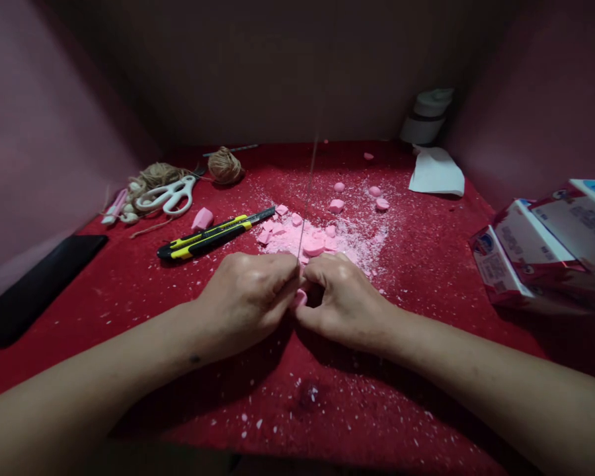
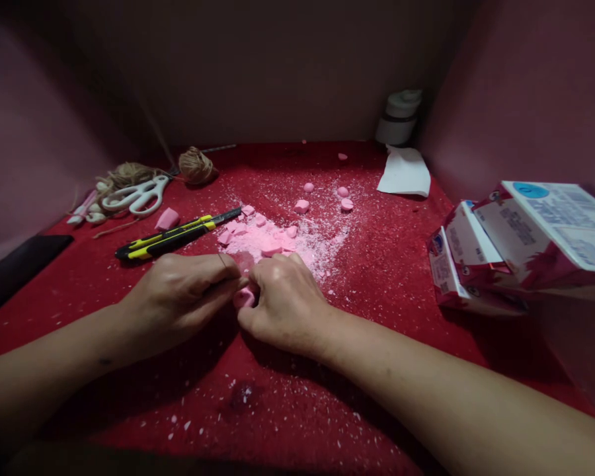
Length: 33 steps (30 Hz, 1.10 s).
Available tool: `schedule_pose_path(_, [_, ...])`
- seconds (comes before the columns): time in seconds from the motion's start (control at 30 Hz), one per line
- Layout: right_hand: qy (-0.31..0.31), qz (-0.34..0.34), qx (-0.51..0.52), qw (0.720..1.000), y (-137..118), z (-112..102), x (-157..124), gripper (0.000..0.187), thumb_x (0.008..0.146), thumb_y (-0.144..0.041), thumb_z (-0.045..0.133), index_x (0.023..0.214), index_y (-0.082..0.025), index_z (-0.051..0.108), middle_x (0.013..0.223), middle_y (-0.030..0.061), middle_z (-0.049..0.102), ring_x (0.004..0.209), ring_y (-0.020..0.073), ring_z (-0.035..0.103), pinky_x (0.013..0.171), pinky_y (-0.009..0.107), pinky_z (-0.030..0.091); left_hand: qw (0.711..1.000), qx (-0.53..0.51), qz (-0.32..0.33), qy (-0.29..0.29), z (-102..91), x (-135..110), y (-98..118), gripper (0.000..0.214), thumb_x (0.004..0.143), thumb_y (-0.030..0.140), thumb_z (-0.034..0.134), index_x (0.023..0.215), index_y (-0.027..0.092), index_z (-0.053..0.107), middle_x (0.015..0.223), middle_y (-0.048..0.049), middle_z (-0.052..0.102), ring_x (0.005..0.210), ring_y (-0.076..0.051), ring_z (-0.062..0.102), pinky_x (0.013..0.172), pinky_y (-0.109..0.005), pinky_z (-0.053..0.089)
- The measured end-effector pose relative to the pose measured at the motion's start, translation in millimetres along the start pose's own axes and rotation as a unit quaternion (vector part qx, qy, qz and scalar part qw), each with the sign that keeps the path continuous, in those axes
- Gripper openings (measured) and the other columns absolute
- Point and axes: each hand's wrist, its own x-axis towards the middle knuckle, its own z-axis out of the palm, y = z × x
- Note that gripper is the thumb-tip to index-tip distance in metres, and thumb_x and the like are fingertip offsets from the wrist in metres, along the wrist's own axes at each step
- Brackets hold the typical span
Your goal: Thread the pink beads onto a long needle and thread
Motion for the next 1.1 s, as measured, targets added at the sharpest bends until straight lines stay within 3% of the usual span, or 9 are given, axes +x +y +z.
schedule_pose_path(0.23, [-0.01, -0.005, -0.001, 1.0, 0.6, -0.2, -0.3, 0.01, 0.066, -0.019, 0.055, 0.058, -0.017, 0.049, 0.063, 0.0014, 0.055, 0.063, 0.0126, 0.045, 0.063, 0.027, 0.035, 0.998, -0.053, -0.011, -0.029, -1.9, -0.8, 4.3, 0.019, 0.083, 0.013, 0.045, 0.068, 0.014, 0.057, 0.056, 0.0017, 0.056, 0.049, -0.007, 0.048, 0.049, -0.018, 0.036])
schedule_pose_path(0.33, [-0.007, -0.003, -0.001, 1.0, 0.6, -0.1, -0.3, 0.011, 0.066, -0.018, 0.054, 0.058, -0.018, 0.047, 0.061, 0.0007, 0.054, 0.062, 0.0121, 0.044, 0.062, 0.027, 0.035, 0.999, -0.032, -0.016, -0.02, 0.0, -1.3, 2.6, 0.018, 0.083, 0.015, 0.045, 0.071, 0.014, 0.058, 0.061, -0.0009, 0.059, 0.053, -0.009, 0.052, 0.054, -0.02, 0.039])
schedule_pose_path(0.5, [0.013, -0.002, 0.01, 1.0, 0.4, 0.9, -0.9, 0.013, 0.068, -0.019, 0.054, 0.058, -0.018, 0.046, 0.061, 0.0007, 0.053, 0.061, 0.0118, 0.044, 0.061, 0.027, 0.034, 0.999, -0.012, -0.025, -0.026, -2.5, -1.4, -1.0, 0.019, 0.081, 0.015, 0.045, 0.065, 0.013, 0.056, 0.054, 0.0009, 0.054, 0.046, -0.008, 0.046, 0.047, -0.019, 0.034])
schedule_pose_path(0.8, [0.0, 0.009, 0.014, 1.0, 1.0, 0.6, -1.2, 0.009, 0.065, -0.02, 0.056, 0.059, -0.017, 0.049, 0.063, 0.0015, 0.054, 0.064, 0.0131, 0.045, 0.063, 0.027, 0.036, 0.991, -0.109, -0.063, -0.052, -5.5, 1.6, 4.7, 0.021, 0.081, 0.013, 0.047, 0.064, 0.013, 0.058, 0.053, 0.0037, 0.052, 0.047, -0.006, 0.046, 0.048, -0.016, 0.034])
schedule_pose_path(1.1, [0.004, 0.015, 0.015, 1.0, -0.7, 0.2, -1.0, 0.018, 0.07, -0.021, 0.056, 0.057, -0.018, 0.044, 0.059, -0.0002, 0.05, 0.06, 0.0114, 0.042, 0.06, 0.026, 0.033, 0.982, -0.166, -0.08, 0.033, -10.9, 0.9, 6.0, 0.02, 0.08, 0.008, 0.052, 0.062, 0.012, 0.058, 0.052, 0.0065, 0.052, 0.047, -0.002, 0.046, 0.049, -0.013, 0.036])
